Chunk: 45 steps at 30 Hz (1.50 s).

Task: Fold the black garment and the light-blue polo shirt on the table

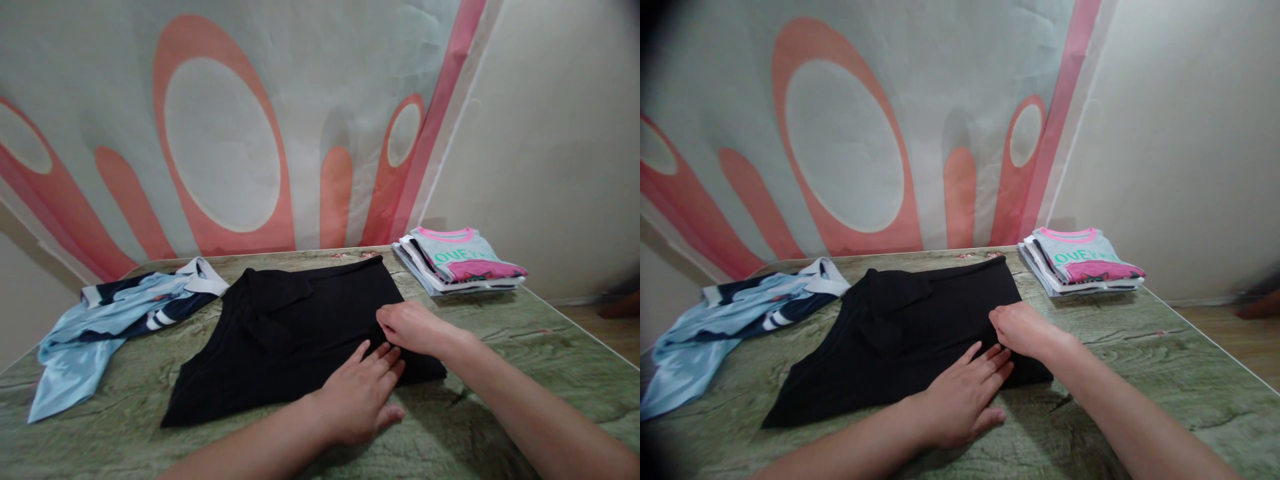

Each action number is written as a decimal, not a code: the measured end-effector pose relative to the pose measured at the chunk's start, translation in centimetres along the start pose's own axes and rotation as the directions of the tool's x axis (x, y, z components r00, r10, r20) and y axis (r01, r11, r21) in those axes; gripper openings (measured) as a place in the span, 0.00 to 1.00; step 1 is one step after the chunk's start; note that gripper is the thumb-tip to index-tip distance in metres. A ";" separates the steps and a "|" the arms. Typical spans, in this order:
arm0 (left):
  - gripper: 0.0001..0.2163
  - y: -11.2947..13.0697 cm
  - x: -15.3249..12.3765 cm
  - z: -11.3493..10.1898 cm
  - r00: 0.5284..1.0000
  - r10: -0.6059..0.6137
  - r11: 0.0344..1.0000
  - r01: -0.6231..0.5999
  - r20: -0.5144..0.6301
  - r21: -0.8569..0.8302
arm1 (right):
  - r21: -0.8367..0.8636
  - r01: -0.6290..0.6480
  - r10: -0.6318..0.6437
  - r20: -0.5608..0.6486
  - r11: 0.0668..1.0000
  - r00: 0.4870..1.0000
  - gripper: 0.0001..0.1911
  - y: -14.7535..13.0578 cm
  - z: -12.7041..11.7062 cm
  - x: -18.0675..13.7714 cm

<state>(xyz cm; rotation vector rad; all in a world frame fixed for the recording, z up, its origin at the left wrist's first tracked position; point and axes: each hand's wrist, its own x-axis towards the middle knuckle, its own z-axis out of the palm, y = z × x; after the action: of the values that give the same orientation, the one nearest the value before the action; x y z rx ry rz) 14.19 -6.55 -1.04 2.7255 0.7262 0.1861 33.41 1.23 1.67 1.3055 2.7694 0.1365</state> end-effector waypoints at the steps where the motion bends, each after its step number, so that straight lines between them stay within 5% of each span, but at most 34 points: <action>1: 0.30 0.0 -0.1 0.0 1.000 -0.003 1.000 0.003 0.006 -0.006 | -0.002 0.001 -0.001 -0.008 1.000 1.000 0.07 0.0 0.1 0.0; 13: 0.32 0.2 0.0 -0.6 1.000 0.019 0.990 -0.019 -0.002 -0.142 | 0.151 0.034 -0.010 -0.159 0.988 0.987 0.07 1.3 2.6 0.6; 16: 0.22 -0.2 -0.2 -1.5 0.994 -0.037 0.960 0.007 -0.102 -0.279 | 0.195 0.071 -0.037 -0.174 0.978 0.984 0.08 1.4 2.6 0.6; 20: 0.11 -2.9 -0.7 -3.0 0.855 -0.372 0.898 0.233 -0.361 -0.372 | 0.170 0.030 -0.002 -0.162 0.985 0.987 0.11 0.5 2.1 0.2; 23: 0.08 -5.6 -1.2 -3.3 0.792 -0.481 0.871 0.384 -0.377 -0.306 | 0.160 -0.054 0.073 -0.115 0.986 0.991 0.12 -1.0 2.1 0.1; 28: 0.04 -7.5 -1.6 -2.9 0.822 -0.489 0.872 0.452 -0.294 -0.187 | 0.175 -0.161 0.181 -0.103 0.971 0.978 0.10 -2.3 2.6 0.1; 37: 0.09 -6.4 -1.3 -2.7 0.851 -0.454 0.854 0.500 -0.264 0.143 | 0.218 -0.194 0.221 -0.105 0.956 0.970 0.09 -2.4 2.3 -0.2; 45: 0.08 -6.6 -1.5 -3.4 0.841 -0.506 0.858 0.513 -0.192 -0.015 | 0.215 -0.199 0.225 -0.107 0.956 0.968 0.06 -2.4 2.4 -0.2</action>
<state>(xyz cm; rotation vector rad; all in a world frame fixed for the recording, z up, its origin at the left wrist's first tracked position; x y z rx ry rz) 9.12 -1.01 -0.10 2.4541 1.4919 0.3105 31.93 -0.37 -0.96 1.7035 2.8025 -0.0521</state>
